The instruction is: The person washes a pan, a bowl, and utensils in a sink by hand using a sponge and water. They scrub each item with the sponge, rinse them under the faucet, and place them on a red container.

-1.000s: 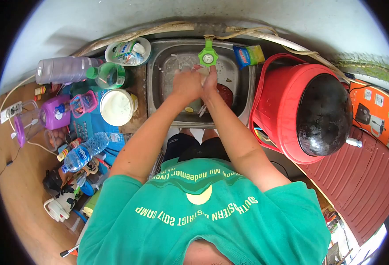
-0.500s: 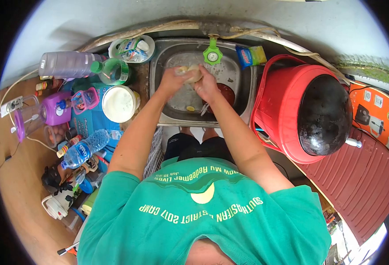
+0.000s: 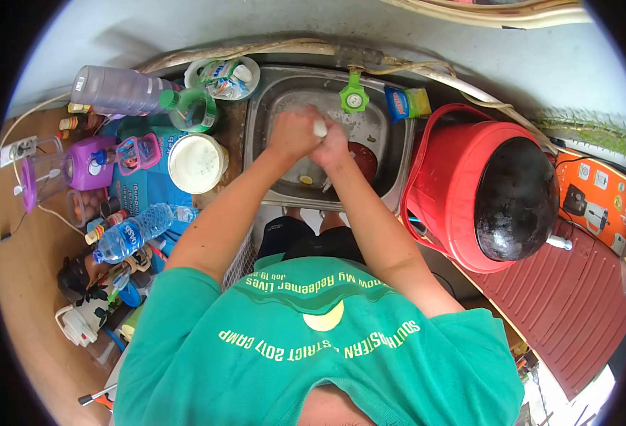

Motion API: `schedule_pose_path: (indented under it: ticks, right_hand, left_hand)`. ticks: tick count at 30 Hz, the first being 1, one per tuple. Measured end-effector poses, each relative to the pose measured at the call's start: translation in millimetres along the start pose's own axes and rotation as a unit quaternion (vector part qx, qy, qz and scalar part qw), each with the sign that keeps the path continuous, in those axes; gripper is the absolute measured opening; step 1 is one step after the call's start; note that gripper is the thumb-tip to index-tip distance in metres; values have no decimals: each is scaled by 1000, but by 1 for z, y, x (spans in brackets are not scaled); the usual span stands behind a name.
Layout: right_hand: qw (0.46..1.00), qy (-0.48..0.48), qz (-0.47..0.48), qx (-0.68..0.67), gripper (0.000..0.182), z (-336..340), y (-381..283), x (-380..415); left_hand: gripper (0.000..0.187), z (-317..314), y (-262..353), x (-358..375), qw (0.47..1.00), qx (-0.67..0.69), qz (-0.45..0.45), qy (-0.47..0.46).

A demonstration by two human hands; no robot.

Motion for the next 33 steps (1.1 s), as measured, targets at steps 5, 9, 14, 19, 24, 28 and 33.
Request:
schedule_pose_path:
  ticks: [5, 9, 14, 19, 24, 28, 33]
  right_hand:
    - [998, -43, -2, 36, 51, -3, 28, -7]
    - [996, -48, -43, -64, 54, -3, -9, -13]
    - [995, 34, 44, 85, 45, 0, -15, -4]
    - [972, 110, 157, 137, 36, 40, -47, 7]
    - [901, 227, 283, 239, 28, 77, -72, 16]
    - [838, 304, 344, 296, 24, 84, -78, 28]
    - [851, 240, 344, 315, 23, 92, -75, 6]
  left_hand:
    - [13, -3, -11, -1, 989, -16, 116, 88]
    - [12, 11, 15, 10, 992, 14, -39, 122]
    - [13, 66, -11, 56, 982, -4, -30, 185]
    - [23, 135, -50, 92, 958, -150, 133, 207]
    - [24, 154, -55, 108, 941, -258, 126, 177]
    - [28, 142, -14, 74, 966, -173, 76, 178]
    - [44, 91, 97, -35, 998, -34, -11, 51]
Point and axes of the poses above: each hand's wrist, its own x-axis away from the middle knuckle, its own z-axis out of the back of the hand, y = z × x, the point moved 1 cm from there along -x, towards the middle knuckle, and after that the axes turned 4 degrees about y, right-handed, at the moved point
